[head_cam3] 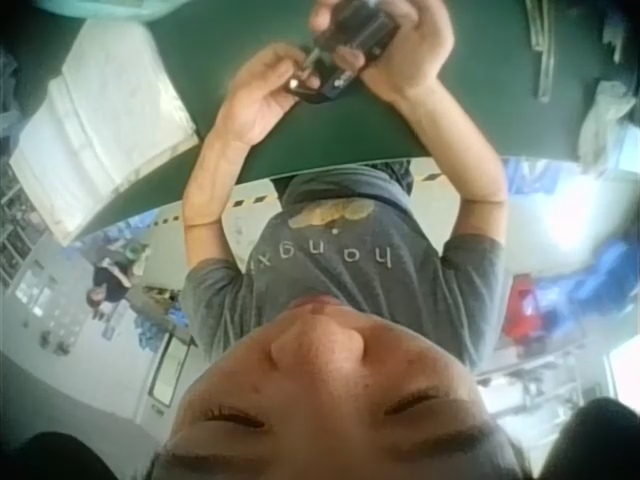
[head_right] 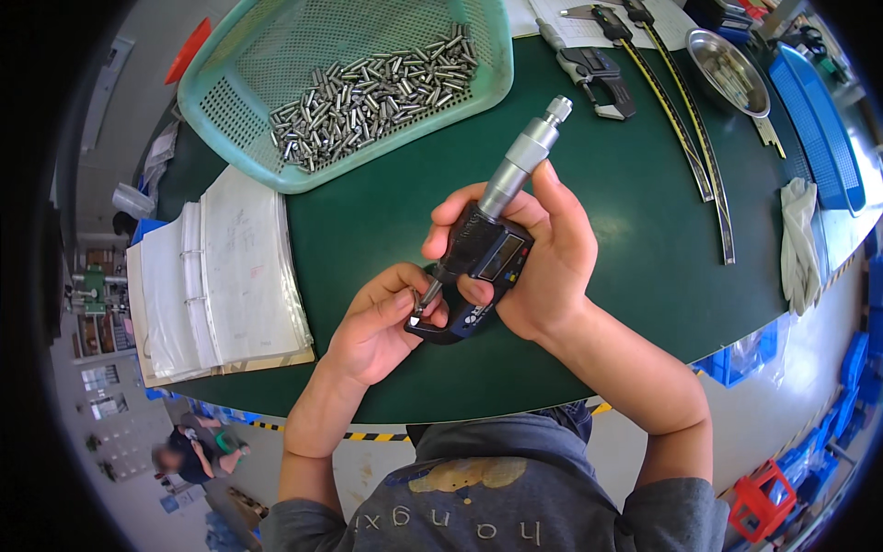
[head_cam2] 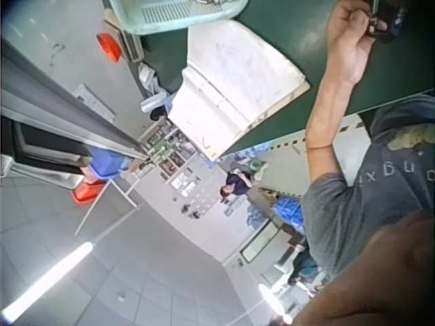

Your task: Using a micrometer to measure small metal industrial components.

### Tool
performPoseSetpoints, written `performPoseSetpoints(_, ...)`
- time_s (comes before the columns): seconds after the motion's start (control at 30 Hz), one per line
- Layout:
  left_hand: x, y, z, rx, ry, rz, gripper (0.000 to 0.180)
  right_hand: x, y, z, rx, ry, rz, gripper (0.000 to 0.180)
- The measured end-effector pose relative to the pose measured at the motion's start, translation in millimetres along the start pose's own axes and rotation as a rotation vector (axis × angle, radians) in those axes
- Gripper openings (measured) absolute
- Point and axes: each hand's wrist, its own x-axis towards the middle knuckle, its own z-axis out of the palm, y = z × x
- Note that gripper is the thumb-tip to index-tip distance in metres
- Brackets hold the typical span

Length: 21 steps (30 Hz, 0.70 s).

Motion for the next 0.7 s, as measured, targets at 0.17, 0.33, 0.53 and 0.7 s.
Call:
performPoseSetpoints(0.17, -0.8, -1.4, -2.0, 0.0, -0.02, -0.016, 0.017, 0.4, 2.3, -1.9, -0.085, 0.039, 0.013, 0.063)
performPoseSetpoints(0.33, -0.1, -0.3, -0.5, -0.005, -0.032, -0.025, 0.016, 0.7, 2.4, -0.8, -0.142, 0.09, 0.035, 0.062)
performPoseSetpoints(0.53, 1.3, -1.7, -4.4, -0.035, -0.024, -0.012, 0.017, 1.0, 1.5, -2.5, -0.115, 0.059, 0.017, 0.072)
performPoseSetpoints(0.7, 0.6, -2.5, -4.8, -0.057, -0.021, -0.028, 0.018, 2.8, 1.1, -1.4, -0.097, 0.096, 0.093, 0.073)
